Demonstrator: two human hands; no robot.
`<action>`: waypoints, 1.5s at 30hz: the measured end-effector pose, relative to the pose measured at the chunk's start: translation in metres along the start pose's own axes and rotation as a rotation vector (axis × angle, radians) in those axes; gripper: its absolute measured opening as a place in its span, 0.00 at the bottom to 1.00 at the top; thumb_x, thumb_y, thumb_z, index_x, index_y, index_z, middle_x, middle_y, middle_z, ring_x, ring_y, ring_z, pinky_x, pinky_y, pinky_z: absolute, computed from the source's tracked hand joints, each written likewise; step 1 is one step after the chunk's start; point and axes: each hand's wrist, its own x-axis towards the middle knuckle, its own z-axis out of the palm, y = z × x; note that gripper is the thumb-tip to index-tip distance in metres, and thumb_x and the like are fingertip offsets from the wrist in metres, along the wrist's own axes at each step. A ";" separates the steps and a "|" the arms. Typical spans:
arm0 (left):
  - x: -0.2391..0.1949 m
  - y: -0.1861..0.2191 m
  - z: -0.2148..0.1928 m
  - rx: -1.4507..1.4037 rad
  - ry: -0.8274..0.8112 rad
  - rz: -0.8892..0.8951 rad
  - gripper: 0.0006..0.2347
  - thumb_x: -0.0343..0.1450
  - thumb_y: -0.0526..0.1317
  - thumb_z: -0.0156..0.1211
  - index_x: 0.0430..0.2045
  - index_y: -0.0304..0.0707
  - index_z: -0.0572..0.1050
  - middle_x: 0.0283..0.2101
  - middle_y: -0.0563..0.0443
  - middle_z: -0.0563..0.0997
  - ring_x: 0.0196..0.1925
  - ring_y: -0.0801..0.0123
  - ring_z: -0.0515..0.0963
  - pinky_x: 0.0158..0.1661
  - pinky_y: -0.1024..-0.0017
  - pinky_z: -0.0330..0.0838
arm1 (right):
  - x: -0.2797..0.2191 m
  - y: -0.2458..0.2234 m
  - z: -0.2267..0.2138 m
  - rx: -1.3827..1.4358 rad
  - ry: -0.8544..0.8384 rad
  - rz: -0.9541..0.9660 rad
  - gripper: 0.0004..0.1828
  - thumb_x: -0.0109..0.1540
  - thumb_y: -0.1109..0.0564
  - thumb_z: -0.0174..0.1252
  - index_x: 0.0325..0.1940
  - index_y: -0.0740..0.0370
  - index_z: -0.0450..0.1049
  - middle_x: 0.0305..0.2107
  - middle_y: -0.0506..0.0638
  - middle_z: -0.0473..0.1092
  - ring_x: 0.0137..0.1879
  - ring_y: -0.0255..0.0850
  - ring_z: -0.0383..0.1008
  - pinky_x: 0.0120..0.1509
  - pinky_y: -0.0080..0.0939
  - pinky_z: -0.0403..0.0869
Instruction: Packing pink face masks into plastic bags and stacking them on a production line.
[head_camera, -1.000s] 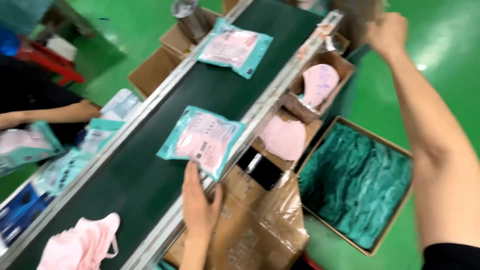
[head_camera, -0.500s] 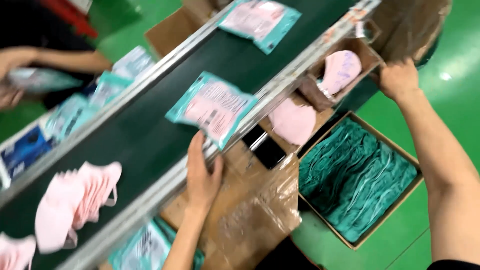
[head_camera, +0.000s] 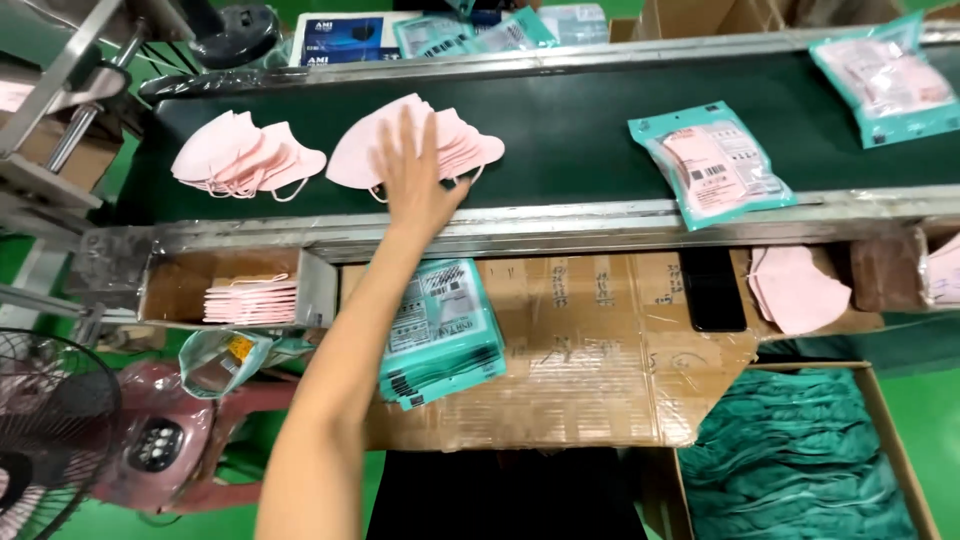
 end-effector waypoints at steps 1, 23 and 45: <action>0.002 -0.021 0.033 0.026 -0.086 0.009 0.33 0.61 0.40 0.70 0.62 0.34 0.64 0.65 0.32 0.65 0.66 0.30 0.62 0.61 0.38 0.54 | -0.001 -0.018 0.004 0.035 0.031 0.003 0.13 0.59 0.59 0.63 0.48 0.61 0.77 0.46 0.56 0.75 0.52 0.52 0.77 0.56 0.49 0.74; -0.230 0.136 -0.014 -0.970 -0.565 -0.110 0.59 0.55 0.48 0.82 0.74 0.34 0.37 0.74 0.27 0.53 0.76 0.37 0.54 0.71 0.48 0.52 | 0.039 -0.246 0.110 0.940 -0.220 0.089 0.60 0.52 0.60 0.73 0.80 0.64 0.42 0.64 0.60 0.62 0.68 0.48 0.65 0.72 0.48 0.64; -0.237 0.144 -0.033 -0.918 -0.339 -0.222 0.44 0.63 0.33 0.70 0.71 0.31 0.44 0.67 0.27 0.62 0.69 0.42 0.64 0.66 0.53 0.61 | -0.008 -0.219 0.219 0.954 -0.020 0.345 0.19 0.74 0.58 0.42 0.67 0.69 0.64 0.59 0.56 0.68 0.66 0.46 0.68 0.73 0.44 0.63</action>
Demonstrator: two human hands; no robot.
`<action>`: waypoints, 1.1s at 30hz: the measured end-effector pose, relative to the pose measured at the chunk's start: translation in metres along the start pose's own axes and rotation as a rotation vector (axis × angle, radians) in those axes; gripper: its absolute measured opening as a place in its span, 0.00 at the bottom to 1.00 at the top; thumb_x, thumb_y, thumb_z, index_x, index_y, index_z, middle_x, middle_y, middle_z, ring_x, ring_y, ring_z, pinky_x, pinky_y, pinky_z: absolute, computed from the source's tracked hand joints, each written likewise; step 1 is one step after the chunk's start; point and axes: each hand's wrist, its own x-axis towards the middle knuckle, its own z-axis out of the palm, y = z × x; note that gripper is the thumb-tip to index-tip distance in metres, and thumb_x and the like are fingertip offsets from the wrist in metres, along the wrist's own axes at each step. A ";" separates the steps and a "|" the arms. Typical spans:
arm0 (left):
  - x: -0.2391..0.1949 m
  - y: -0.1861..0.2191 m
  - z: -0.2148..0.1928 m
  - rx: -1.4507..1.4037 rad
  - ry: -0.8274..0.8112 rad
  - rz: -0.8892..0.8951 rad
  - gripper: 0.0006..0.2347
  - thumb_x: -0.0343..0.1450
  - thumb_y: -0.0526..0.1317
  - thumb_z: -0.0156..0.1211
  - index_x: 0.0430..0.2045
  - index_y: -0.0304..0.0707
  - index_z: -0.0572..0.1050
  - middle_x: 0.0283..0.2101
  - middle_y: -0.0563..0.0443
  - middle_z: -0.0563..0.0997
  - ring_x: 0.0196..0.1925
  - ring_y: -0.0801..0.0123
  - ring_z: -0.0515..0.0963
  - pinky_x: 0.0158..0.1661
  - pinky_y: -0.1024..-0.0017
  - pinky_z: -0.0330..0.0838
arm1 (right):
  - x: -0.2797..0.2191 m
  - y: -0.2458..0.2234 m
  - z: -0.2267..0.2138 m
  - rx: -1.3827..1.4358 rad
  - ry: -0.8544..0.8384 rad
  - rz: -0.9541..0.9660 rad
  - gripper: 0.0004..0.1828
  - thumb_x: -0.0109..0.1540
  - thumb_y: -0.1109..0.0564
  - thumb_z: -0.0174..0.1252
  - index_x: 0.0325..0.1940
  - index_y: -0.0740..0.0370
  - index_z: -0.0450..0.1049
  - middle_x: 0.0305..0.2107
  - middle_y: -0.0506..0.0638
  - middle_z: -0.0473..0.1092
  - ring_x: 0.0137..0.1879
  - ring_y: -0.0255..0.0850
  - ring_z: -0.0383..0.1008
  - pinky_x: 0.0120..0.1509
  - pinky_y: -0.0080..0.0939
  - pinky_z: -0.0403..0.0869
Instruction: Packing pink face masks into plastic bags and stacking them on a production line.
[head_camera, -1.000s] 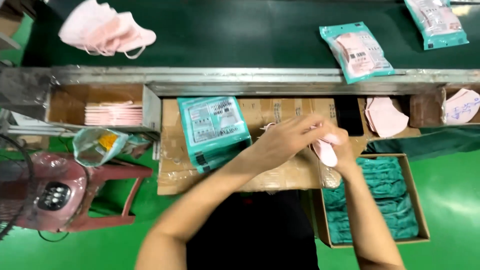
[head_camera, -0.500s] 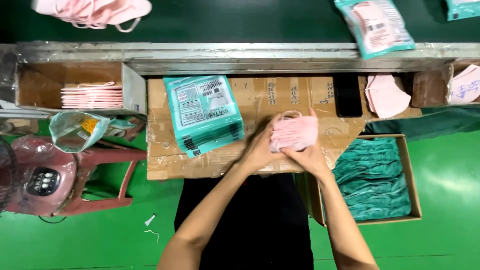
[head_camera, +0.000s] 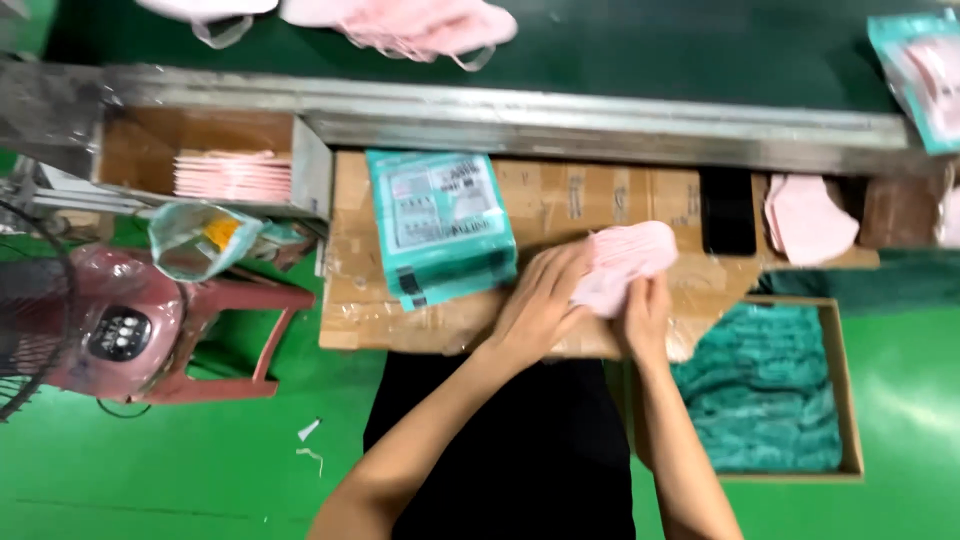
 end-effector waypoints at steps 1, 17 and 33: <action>0.002 0.016 -0.028 0.231 -0.006 0.198 0.36 0.66 0.33 0.66 0.69 0.33 0.53 0.65 0.33 0.67 0.68 0.45 0.68 0.66 0.53 0.64 | 0.008 -0.002 0.002 0.063 0.115 0.009 0.19 0.74 0.59 0.43 0.67 0.70 0.64 0.58 0.56 0.69 0.65 0.45 0.69 0.71 0.43 0.65; 0.017 -0.022 -0.138 0.605 0.045 0.289 0.06 0.60 0.31 0.61 0.28 0.37 0.73 0.33 0.49 0.73 0.40 0.56 0.76 0.34 0.66 0.74 | 0.038 -0.124 0.081 0.543 -0.230 0.354 0.17 0.68 0.64 0.59 0.60 0.75 0.75 0.40 0.55 0.77 0.41 0.38 0.77 0.46 0.37 0.76; 0.004 0.040 -0.089 0.548 0.101 0.633 0.09 0.69 0.33 0.65 0.41 0.32 0.76 0.41 0.46 0.78 0.46 0.58 0.81 0.46 0.65 0.78 | 0.031 -0.180 0.055 -0.006 0.185 -0.135 0.14 0.56 0.65 0.68 0.44 0.71 0.76 0.43 0.47 0.69 0.46 0.36 0.68 0.49 0.34 0.69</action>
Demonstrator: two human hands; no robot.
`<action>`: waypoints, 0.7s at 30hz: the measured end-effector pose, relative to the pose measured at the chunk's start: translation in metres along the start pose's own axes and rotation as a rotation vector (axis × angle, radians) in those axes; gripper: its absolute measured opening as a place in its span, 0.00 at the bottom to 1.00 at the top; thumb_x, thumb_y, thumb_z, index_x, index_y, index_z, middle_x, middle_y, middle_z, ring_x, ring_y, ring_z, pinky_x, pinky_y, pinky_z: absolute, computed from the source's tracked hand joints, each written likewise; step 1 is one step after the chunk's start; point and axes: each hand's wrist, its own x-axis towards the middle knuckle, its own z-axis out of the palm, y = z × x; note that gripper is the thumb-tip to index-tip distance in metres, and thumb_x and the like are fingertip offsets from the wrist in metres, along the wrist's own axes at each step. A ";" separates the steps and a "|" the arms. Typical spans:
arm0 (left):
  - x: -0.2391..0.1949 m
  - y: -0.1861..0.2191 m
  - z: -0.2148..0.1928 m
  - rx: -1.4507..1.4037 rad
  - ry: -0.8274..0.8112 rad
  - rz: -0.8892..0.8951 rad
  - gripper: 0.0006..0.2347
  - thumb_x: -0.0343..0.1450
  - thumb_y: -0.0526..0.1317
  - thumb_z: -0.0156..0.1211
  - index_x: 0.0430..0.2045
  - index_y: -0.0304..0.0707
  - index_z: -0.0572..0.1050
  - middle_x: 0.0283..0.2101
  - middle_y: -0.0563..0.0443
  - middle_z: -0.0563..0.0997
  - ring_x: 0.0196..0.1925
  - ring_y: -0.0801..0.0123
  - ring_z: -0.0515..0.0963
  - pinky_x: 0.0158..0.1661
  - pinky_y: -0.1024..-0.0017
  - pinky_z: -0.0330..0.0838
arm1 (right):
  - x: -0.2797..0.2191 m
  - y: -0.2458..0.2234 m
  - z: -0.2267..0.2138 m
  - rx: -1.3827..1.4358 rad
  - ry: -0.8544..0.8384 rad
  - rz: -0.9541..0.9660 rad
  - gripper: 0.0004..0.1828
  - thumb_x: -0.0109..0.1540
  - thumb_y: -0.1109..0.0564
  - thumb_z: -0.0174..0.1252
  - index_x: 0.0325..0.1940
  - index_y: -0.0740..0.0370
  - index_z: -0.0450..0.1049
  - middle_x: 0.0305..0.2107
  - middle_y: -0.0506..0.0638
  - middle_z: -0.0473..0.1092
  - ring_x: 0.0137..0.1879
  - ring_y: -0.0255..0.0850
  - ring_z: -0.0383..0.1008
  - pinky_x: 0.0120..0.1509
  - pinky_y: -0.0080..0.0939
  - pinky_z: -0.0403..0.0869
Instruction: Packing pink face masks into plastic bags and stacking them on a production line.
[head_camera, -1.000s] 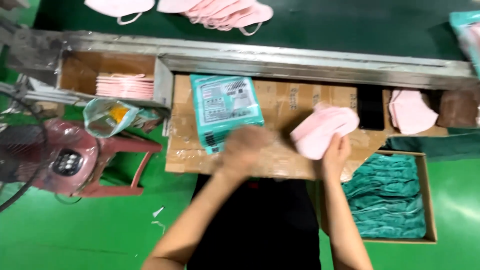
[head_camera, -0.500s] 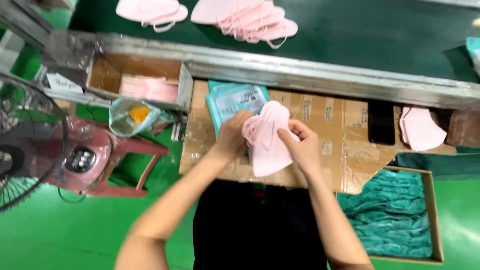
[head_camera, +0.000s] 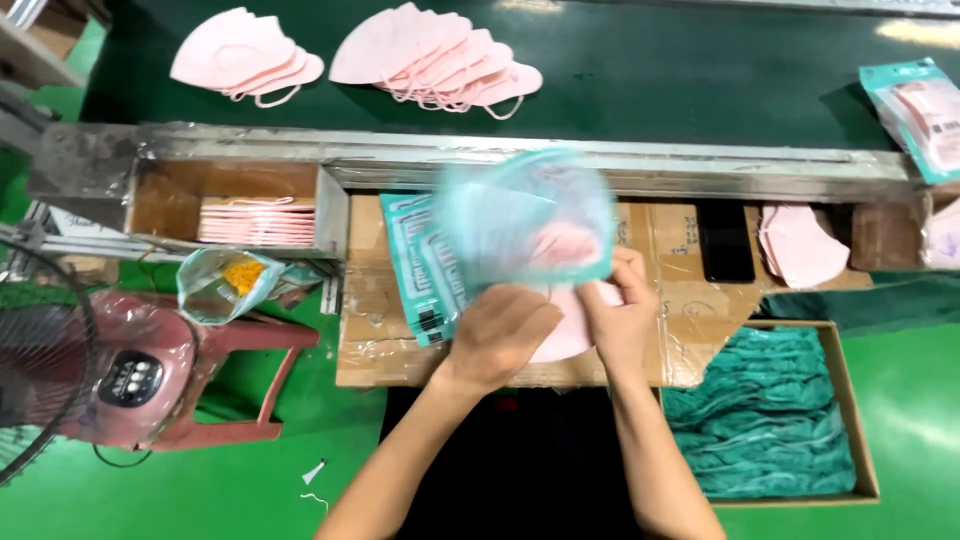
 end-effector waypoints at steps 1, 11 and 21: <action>-0.022 -0.007 0.021 0.065 0.231 -0.036 0.14 0.72 0.34 0.67 0.43 0.23 0.69 0.42 0.44 0.78 0.46 0.61 0.81 0.46 0.69 0.77 | 0.000 0.004 -0.006 0.123 0.042 0.073 0.11 0.58 0.64 0.67 0.44 0.69 0.78 0.45 0.48 0.70 0.49 0.35 0.70 0.53 0.33 0.70; 0.005 0.044 0.055 -0.831 0.250 -1.294 0.18 0.70 0.43 0.65 0.48 0.26 0.77 0.48 0.42 0.83 0.51 0.57 0.81 0.53 0.65 0.74 | 0.010 0.011 -0.021 -0.063 0.163 0.093 0.34 0.51 0.58 0.74 0.58 0.64 0.68 0.50 0.54 0.65 0.54 0.42 0.70 0.55 0.41 0.72; 0.002 0.023 0.052 -0.644 0.107 -1.264 0.19 0.69 0.40 0.63 0.49 0.22 0.75 0.49 0.37 0.83 0.48 0.55 0.83 0.49 0.57 0.76 | -0.039 0.024 -0.020 0.976 -0.256 0.708 0.25 0.65 0.60 0.59 0.66 0.65 0.67 0.53 0.54 0.74 0.54 0.42 0.78 0.59 0.47 0.80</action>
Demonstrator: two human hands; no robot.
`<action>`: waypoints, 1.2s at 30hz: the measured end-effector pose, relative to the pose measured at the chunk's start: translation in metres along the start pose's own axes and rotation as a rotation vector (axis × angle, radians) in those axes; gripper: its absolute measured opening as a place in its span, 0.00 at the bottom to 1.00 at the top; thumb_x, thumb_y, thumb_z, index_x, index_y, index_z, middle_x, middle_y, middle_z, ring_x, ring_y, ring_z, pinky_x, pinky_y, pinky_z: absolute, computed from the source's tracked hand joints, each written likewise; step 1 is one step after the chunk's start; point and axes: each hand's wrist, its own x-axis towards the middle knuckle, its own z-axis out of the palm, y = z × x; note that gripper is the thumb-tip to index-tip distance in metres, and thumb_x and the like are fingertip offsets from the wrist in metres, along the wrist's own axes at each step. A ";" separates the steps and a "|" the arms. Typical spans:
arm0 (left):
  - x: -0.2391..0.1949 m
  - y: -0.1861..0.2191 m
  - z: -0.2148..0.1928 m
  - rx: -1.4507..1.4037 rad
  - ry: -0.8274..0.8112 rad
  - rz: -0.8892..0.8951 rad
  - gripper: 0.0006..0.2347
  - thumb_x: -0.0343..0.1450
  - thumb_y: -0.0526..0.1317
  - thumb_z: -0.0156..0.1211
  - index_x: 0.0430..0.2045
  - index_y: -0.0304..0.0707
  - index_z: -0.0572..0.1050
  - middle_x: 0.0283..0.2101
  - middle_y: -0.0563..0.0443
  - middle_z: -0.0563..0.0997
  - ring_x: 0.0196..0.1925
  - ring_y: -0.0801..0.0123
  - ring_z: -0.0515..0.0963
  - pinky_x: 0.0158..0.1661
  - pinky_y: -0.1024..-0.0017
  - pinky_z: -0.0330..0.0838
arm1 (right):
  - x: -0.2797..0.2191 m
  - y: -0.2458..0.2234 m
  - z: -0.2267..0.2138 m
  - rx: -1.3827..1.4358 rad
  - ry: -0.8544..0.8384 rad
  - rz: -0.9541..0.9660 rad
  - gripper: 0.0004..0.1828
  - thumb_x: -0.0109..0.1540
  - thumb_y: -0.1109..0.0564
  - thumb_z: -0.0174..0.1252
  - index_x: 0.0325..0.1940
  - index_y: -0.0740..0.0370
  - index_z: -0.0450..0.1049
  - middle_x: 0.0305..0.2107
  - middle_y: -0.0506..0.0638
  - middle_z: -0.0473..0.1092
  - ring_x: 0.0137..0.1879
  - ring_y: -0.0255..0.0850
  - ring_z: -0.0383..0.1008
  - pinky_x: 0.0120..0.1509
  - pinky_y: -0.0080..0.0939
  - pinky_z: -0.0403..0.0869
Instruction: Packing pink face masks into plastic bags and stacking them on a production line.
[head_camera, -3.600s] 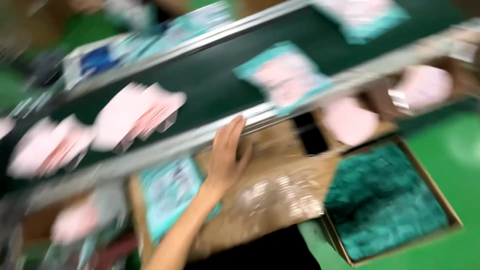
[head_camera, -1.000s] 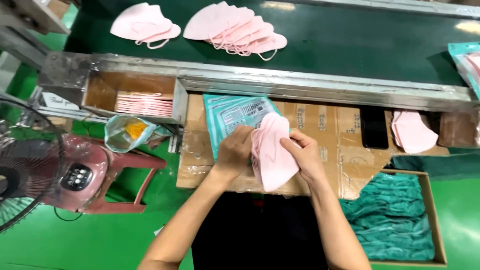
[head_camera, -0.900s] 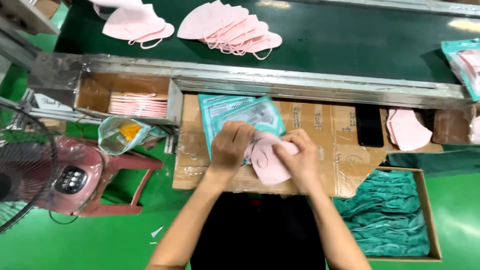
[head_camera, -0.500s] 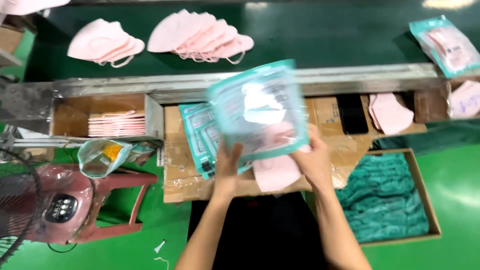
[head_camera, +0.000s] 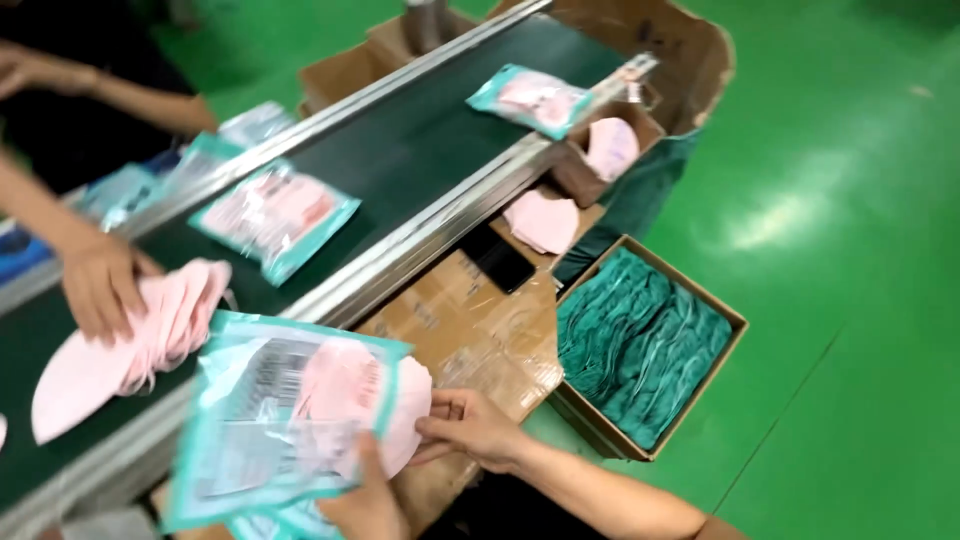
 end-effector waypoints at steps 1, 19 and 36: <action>-0.001 -0.006 0.001 -0.014 -0.088 -0.011 0.18 0.70 0.40 0.62 0.50 0.23 0.75 0.48 0.36 0.84 0.49 0.54 0.83 0.51 0.58 0.75 | -0.002 -0.005 0.005 0.059 0.013 -0.049 0.21 0.65 0.61 0.57 0.63 0.66 0.70 0.49 0.53 0.76 0.52 0.42 0.80 0.56 0.45 0.82; 0.126 -0.134 -0.077 0.317 -0.803 0.744 0.17 0.70 0.41 0.61 0.51 0.31 0.79 0.54 0.38 0.84 0.59 0.52 0.84 0.62 0.59 0.71 | -0.061 -0.083 0.070 -1.247 0.104 -1.037 0.14 0.60 0.63 0.66 0.49 0.63 0.76 0.41 0.52 0.77 0.48 0.44 0.79 0.53 0.38 0.76; 0.180 -0.293 -0.095 0.079 -1.216 0.572 0.14 0.73 0.35 0.56 0.48 0.22 0.80 0.60 0.27 0.77 0.64 0.48 0.77 0.63 0.59 0.65 | -0.040 -0.040 0.044 -0.511 0.275 -0.624 0.07 0.64 0.57 0.60 0.37 0.63 0.72 0.33 0.41 0.71 0.41 0.26 0.70 0.46 0.28 0.70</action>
